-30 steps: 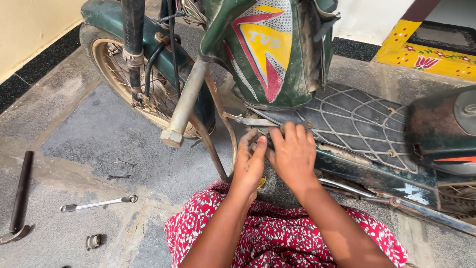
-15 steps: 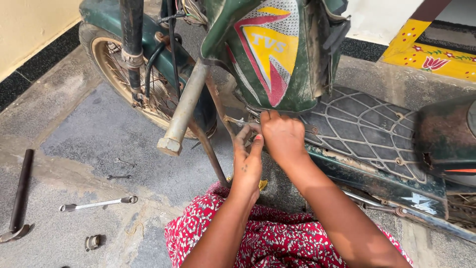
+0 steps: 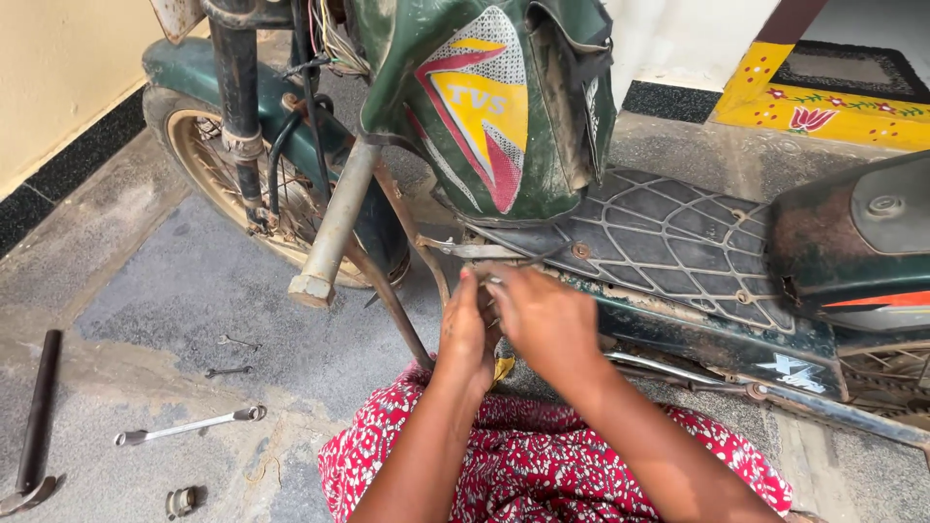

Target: The person kneels beside a green TVS moped and uses a flat metal blade to scrape along the seam and edge of the floorboard panel, working the blade back and forth to remove debris and rust from the panel edge while steadying the panel with the other hand.

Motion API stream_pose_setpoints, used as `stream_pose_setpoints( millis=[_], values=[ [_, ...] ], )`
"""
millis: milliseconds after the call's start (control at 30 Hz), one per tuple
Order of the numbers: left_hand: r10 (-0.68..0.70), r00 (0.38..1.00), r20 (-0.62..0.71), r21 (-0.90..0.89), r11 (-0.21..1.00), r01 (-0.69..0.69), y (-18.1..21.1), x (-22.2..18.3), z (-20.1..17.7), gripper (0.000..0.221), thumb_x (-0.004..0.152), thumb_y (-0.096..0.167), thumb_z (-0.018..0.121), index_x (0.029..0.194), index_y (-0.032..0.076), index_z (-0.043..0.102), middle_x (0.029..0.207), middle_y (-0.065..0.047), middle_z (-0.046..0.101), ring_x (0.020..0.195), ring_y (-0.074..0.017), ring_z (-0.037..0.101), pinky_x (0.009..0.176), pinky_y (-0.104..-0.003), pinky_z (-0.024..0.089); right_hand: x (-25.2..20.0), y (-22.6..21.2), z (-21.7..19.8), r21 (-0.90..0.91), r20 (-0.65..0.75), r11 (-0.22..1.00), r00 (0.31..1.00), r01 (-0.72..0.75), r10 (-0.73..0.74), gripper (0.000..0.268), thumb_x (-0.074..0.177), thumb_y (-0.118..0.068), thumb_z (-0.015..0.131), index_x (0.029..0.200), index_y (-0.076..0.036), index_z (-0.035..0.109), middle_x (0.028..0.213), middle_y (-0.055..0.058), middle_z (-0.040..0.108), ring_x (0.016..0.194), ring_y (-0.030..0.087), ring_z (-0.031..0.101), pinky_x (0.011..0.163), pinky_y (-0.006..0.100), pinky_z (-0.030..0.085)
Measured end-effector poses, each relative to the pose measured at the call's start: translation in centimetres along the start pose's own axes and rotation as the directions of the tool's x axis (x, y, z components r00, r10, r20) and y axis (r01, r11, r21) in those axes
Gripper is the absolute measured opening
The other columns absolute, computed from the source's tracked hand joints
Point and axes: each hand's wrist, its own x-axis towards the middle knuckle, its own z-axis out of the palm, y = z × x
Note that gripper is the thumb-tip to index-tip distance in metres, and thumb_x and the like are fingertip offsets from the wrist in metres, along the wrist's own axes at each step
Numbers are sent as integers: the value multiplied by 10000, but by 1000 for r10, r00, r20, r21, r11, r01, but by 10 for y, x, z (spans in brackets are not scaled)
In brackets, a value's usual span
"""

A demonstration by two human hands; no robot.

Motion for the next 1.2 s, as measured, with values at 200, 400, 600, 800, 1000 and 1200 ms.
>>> stream_pose_setpoints(
  millis=[200, 400, 600, 800, 1000, 1200],
  values=[
    [-48, 993, 111, 258, 966, 18, 15, -23, 15, 446, 996, 396, 551, 1348, 134, 633, 1191, -19, 732, 977, -138, 668, 790, -305, 520, -30, 47, -47, 85, 250, 655, 652, -751, 716, 473, 803, -487, 841, 1044, -123, 660, 825, 106, 785, 694, 173, 733, 635, 339, 556],
    [-25, 974, 226, 333, 941, -54, 5, -27, 23, 432, 1004, 340, 582, 1357, 93, 619, 1220, -46, 725, 1002, -125, 672, 801, -283, 524, -91, 200, -18, 464, 303, 551, 709, -693, 637, 357, 871, -362, 779, 1110, -134, 644, 932, 39, 721, 681, 105, 588, 538, 319, 511],
    [-19, 973, 230, 351, 934, -65, -3, -25, 29, 434, 997, 327, 599, 1359, 87, 609, 1214, -47, 725, 1004, -124, 663, 826, -295, 516, -51, 181, -55, 35, 313, 762, 731, -647, 606, 486, 871, -293, 815, 1316, -153, 681, 890, 136, 697, 716, 245, 590, 686, 387, 521],
    [-2, 975, 220, 369, 926, -81, -3, -19, 28, 439, 996, 330, 600, 1356, 80, 609, 1207, -36, 721, 1018, -130, 663, 836, -304, 518, -45, 190, -58, -228, 249, 961, 944, -160, 216, 369, 914, -244, 749, 1256, -110, 714, 1196, 130, 663, 1134, 348, 609, 932, 459, 520],
    [10, 982, 189, 372, 925, -81, -3, -16, 34, 420, 994, 305, 603, 1340, 69, 620, 1199, -43, 727, 1006, -134, 666, 829, -302, 519, -56, 229, -46, 49, 214, 984, 964, -170, 156, 356, 887, -197, 738, 1224, -83, 719, 1175, 134, 656, 1143, 352, 598, 998, 432, 475],
    [-1, 976, 218, 358, 930, -79, -11, -13, 39, 387, 1006, 294, 601, 1317, 66, 635, 1187, -42, 735, 987, -128, 668, 828, -292, 524, -67, 249, -39, 261, 260, 921, 940, -289, 221, 372, 890, -168, 739, 1253, -93, 717, 1059, 112, 634, 1039, 287, 617, 972, 391, 479]
  ],
)
